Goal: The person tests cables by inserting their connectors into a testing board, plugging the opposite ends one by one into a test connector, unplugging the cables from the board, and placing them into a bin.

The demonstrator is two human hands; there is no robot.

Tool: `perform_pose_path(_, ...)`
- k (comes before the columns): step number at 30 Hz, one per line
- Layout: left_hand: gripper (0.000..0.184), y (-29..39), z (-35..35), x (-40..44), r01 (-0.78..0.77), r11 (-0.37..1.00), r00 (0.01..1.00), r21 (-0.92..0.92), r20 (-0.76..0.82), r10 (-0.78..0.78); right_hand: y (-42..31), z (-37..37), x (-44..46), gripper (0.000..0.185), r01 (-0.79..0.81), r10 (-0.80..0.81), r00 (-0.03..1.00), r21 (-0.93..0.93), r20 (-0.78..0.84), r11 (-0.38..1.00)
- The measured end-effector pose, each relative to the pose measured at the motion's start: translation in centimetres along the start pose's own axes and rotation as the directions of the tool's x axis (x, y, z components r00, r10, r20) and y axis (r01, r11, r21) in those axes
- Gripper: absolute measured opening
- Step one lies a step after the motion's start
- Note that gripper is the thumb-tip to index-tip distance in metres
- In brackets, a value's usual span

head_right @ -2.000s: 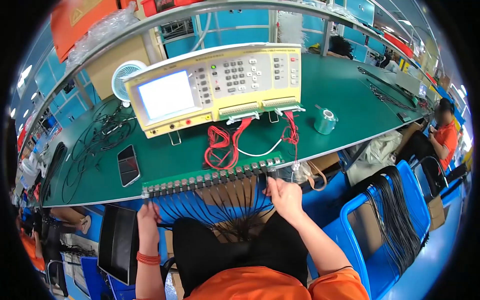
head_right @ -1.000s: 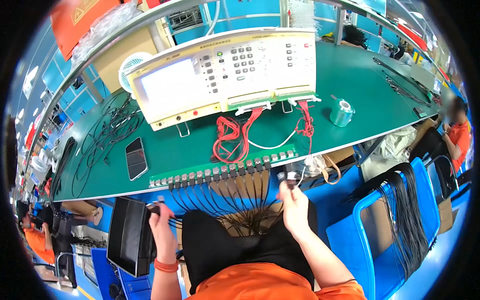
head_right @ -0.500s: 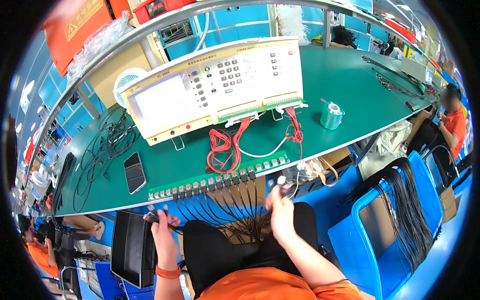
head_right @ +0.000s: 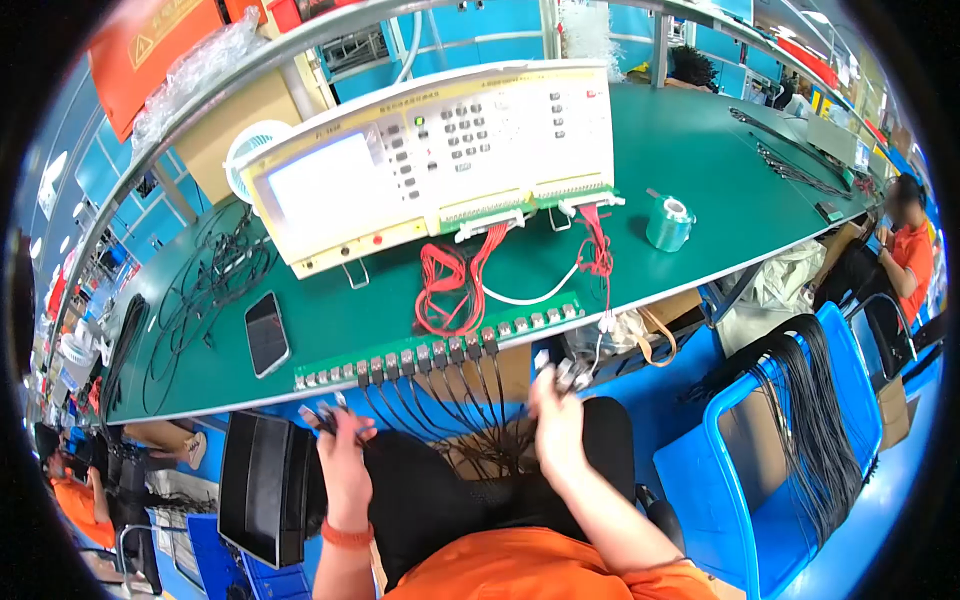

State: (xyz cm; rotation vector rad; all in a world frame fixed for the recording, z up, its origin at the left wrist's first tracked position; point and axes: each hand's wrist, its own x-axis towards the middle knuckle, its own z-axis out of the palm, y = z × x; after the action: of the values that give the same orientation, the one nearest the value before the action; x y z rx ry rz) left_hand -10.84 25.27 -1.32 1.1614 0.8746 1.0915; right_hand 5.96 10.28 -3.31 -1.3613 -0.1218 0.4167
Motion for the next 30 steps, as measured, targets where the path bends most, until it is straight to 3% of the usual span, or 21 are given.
perform_pose_path(2, 0.021, 0.2, -0.4, 1.3, 0.121, 0.977, 0.987, -0.177, 0.122, -0.101, -0.3, 0.2, 2.4, 0.038, 0.102, -0.102, 0.994, 0.008, 0.024, 0.995)
perform_pose_path(4, 0.024, -0.2, 0.9, 2.2, 0.128, 0.987, 0.983, -0.093, 0.142, -0.114, -0.3, 1.5, 3.1, 0.032, -0.020, 0.023, 0.989, -0.022, 0.146, 1.000)
perform_pose_path(5, 0.026, 0.2, 2.1, 2.0, 0.076, 0.995, 0.988, -0.057, 0.138, -0.068, -0.9, 2.8, 2.6, 0.030, 0.029, -0.025, 0.985, -0.018, 0.170, 0.999)
perform_pose_path(7, 0.022, 0.0, 2.3, 2.3, 0.158, 0.981, 0.976, -0.112, 0.171, -0.137, -1.1, 4.4, 2.1, 0.022, 0.073, -0.066, 0.975, -0.028, 0.211, 0.997)
perform_pose_path(9, 0.019, 0.0, 2.3, 2.1, 0.166, 0.974, 0.976, -0.152, 0.167, -0.141, 0.6, 4.6, 2.5, 0.018, 0.005, -0.020, 0.981, 0.078, 0.194, 0.997)
perform_pose_path(10, 0.017, 0.2, 1.8, 1.4, 0.180, 0.980, 0.972, -0.088, 0.169, -0.163, 0.7, 4.6, 2.4, 0.016, -0.065, 0.034, 0.978, 0.144, 0.207, 0.987)
perform_pose_path(11, 0.016, 0.6, 1.4, 0.8, 0.188, 0.982, 0.968, -0.028, 0.173, -0.180, 1.2, 4.2, 1.5, 0.017, 0.004, -0.005, 0.988, 0.006, 0.154, 1.000)
perform_pose_path(12, 0.017, 0.6, 1.4, -0.6, 0.117, 0.991, 0.978, 0.071, 0.163, -0.127, 1.5, 3.7, 0.2, 0.018, 0.071, -0.059, 0.993, -0.128, 0.102, 0.989)
perform_pose_path(13, 0.019, 0.1, 1.2, -1.0, 0.038, 0.996, 0.990, 0.086, 0.131, -0.049, 0.4, 3.2, -1.8, 0.024, 0.110, -0.116, 0.977, 0.042, 0.181, 0.993)
perform_pose_path(14, 0.021, -0.5, 1.1, -1.0, -0.039, 0.994, 0.995, 0.098, 0.097, 0.029, -0.4, 2.7, -1.9, 0.029, 0.005, 0.001, 0.996, -0.073, 0.092, 0.997)
perform_pose_path(16, 0.023, -1.5, 1.0, 0.8, -0.026, 0.998, 0.994, -0.056, 0.103, 0.031, 0.0, 1.9, 1.1, 0.034, 0.053, -0.061, 0.996, 0.114, 0.071, 0.992)
perform_pose_path(17, 0.025, -1.0, 1.1, 1.3, 0.114, 0.986, 0.974, -0.126, 0.209, -0.085, -0.6, 2.2, 1.8, 0.037, 0.062, -0.065, 0.994, 0.033, 0.091, 0.997)
perform_pose_path(18, 0.025, -0.8, 1.7, 1.5, 0.197, 0.974, 0.966, -0.114, 0.193, -0.173, -0.7, 2.8, 2.4, 0.036, -0.013, 0.015, 0.988, -0.016, 0.153, 1.000)
perform_pose_path(20, 0.024, -0.1, 3.7, 1.3, 0.154, 0.988, 0.975, -0.003, 0.165, -0.152, -1.0, 4.5, 2.0, 0.030, 0.101, -0.068, 0.975, -0.146, 0.213, 0.984)
perform_pose_path(22, 0.024, -0.1, 4.2, 1.3, 0.154, 0.988, 0.972, -0.018, 0.183, -0.148, -0.7, 5.4, 1.9, 0.017, 0.168, -0.152, 0.964, -0.056, 0.216, 0.984)
perform_pose_path(24, 0.025, -0.6, 4.3, 1.5, 0.150, 0.985, 0.978, -0.087, 0.159, -0.135, 0.2, 5.7, 2.1, 0.018, 0.275, -0.255, 0.953, -0.112, 0.165, 0.955)
perform_pose_path(25, 0.026, -0.8, 4.2, 1.6, 0.189, 0.975, 0.973, -0.115, 0.157, -0.170, 0.2, 5.5, 2.1, 0.018, 0.272, -0.252, 0.953, -0.115, 0.168, 0.955)
perform_pose_path(27, 0.026, -0.7, 4.3, 1.5, 0.175, 0.980, 0.977, -0.095, 0.143, -0.161, -0.3, 5.2, 1.8, 0.020, 0.086, -0.065, 0.983, -0.120, 0.172, 0.989)
perform_pose_path(30, 0.025, -0.7, 3.7, 1.2, 0.105, 0.994, 0.987, -0.012, 0.123, -0.103, -0.7, 4.8, 1.5, 0.020, 0.111, -0.055, 0.972, -0.245, 0.228, 0.963)
